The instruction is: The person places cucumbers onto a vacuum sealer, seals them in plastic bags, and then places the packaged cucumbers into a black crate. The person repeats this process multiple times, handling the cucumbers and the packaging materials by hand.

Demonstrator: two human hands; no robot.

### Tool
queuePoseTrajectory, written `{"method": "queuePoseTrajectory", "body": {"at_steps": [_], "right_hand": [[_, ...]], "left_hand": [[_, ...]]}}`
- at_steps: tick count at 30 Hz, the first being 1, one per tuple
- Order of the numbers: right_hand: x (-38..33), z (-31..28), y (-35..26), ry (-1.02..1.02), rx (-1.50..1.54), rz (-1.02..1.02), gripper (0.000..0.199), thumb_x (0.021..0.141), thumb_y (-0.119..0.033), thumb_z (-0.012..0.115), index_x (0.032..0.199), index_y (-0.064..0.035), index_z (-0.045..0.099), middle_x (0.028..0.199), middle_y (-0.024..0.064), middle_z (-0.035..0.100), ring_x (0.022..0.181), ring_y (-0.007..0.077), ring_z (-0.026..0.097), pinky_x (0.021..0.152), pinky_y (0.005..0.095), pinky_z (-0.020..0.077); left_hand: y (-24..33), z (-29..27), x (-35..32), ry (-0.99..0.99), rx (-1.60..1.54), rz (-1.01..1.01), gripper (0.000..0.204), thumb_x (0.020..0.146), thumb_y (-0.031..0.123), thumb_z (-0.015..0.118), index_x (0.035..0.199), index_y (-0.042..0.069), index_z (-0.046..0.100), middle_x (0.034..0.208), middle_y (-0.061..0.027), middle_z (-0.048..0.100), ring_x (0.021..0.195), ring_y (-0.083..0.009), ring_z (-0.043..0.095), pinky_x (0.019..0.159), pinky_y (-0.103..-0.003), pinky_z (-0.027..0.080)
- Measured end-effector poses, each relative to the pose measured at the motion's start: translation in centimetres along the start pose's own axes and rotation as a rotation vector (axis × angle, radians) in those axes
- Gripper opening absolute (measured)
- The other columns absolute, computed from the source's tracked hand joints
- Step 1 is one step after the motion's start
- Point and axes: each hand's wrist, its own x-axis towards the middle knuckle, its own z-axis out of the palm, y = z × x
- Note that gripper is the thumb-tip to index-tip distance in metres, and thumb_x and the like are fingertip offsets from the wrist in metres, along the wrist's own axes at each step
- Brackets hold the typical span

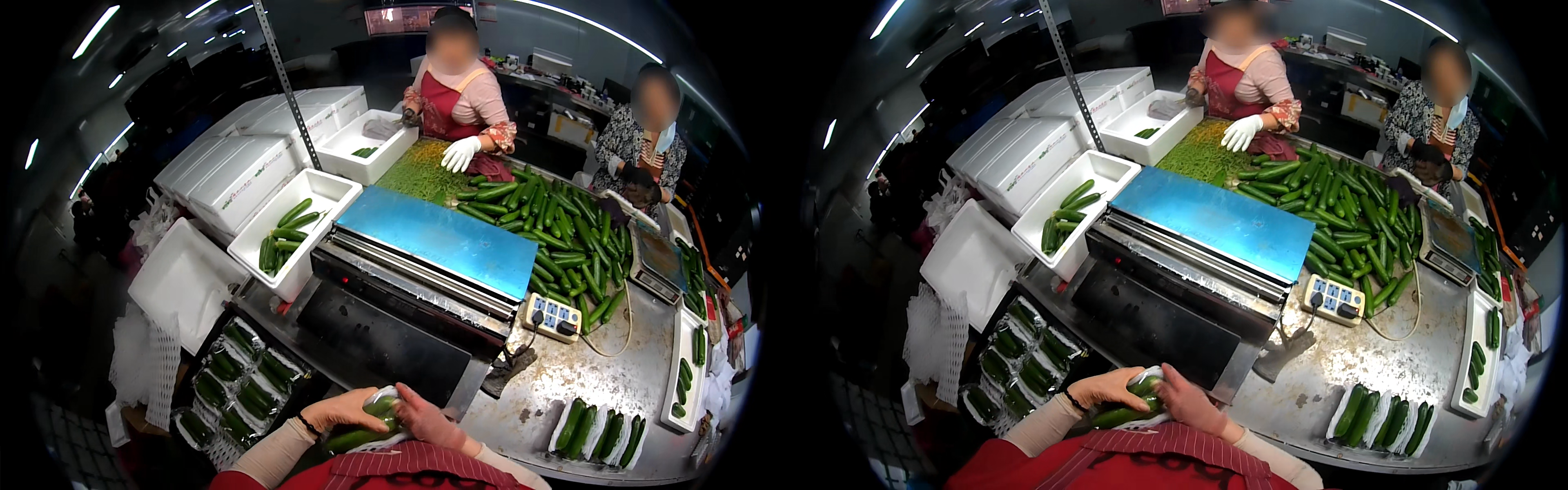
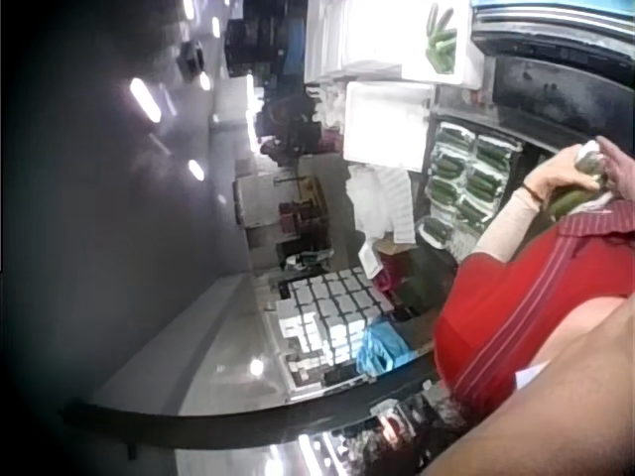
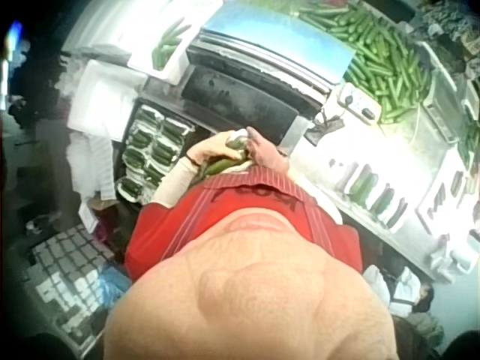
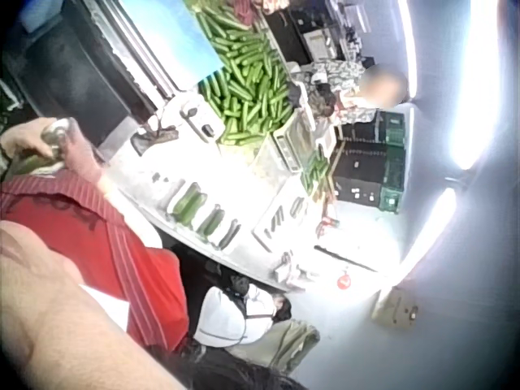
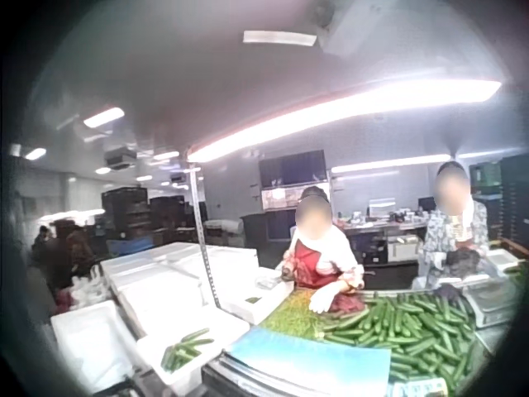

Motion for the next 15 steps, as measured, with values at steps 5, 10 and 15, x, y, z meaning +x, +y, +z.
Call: {"method": "queuePoseTrajectory", "body": {"at_steps": [5,10,15], "right_hand": [[0.6,-1.1,-3.7,-0.150,0.091,0.144,0.055,0.101,-0.040,0.049,0.135,0.0034,0.047,0.123,0.0238,0.061,0.118,0.0332,0.059,0.096,0.0346,0.0461],[1.4,1.6,-4.3,-0.263,-0.005,-0.073,0.042,0.100,-0.030,0.055,0.132,-0.0014,0.052,0.118,0.0144,0.063,0.110,0.0220,0.060,0.095,0.0314,0.0453],[2.3,6.8,-4.7,-0.324,0.444,0.193,0.066,0.096,-0.016,0.063,0.149,0.0009,0.027,0.137,0.0132,0.051,0.122,0.0192,0.051,0.103,0.0308,0.0427]], "left_hand": [[-0.3,-0.2,-2.1,0.098,-0.183,-0.007,0.065,0.073,0.024,0.084,0.126,0.001,0.054,0.115,-0.0067,0.062,0.106,-0.0136,0.056,0.093,-0.028,0.044],[-2.7,-2.9,-6.4,0.249,-0.327,0.215,0.065,0.069,0.010,0.081,0.128,0.003,0.052,0.116,-0.0044,0.061,0.109,-0.0144,0.056,0.100,-0.033,0.044],[-6.2,-5.7,-8.8,0.634,-0.451,0.183,0.059,0.072,0.014,0.084,0.121,0.003,0.053,0.103,-0.0055,0.065,0.096,-0.0147,0.061,0.085,-0.032,0.051]]}}
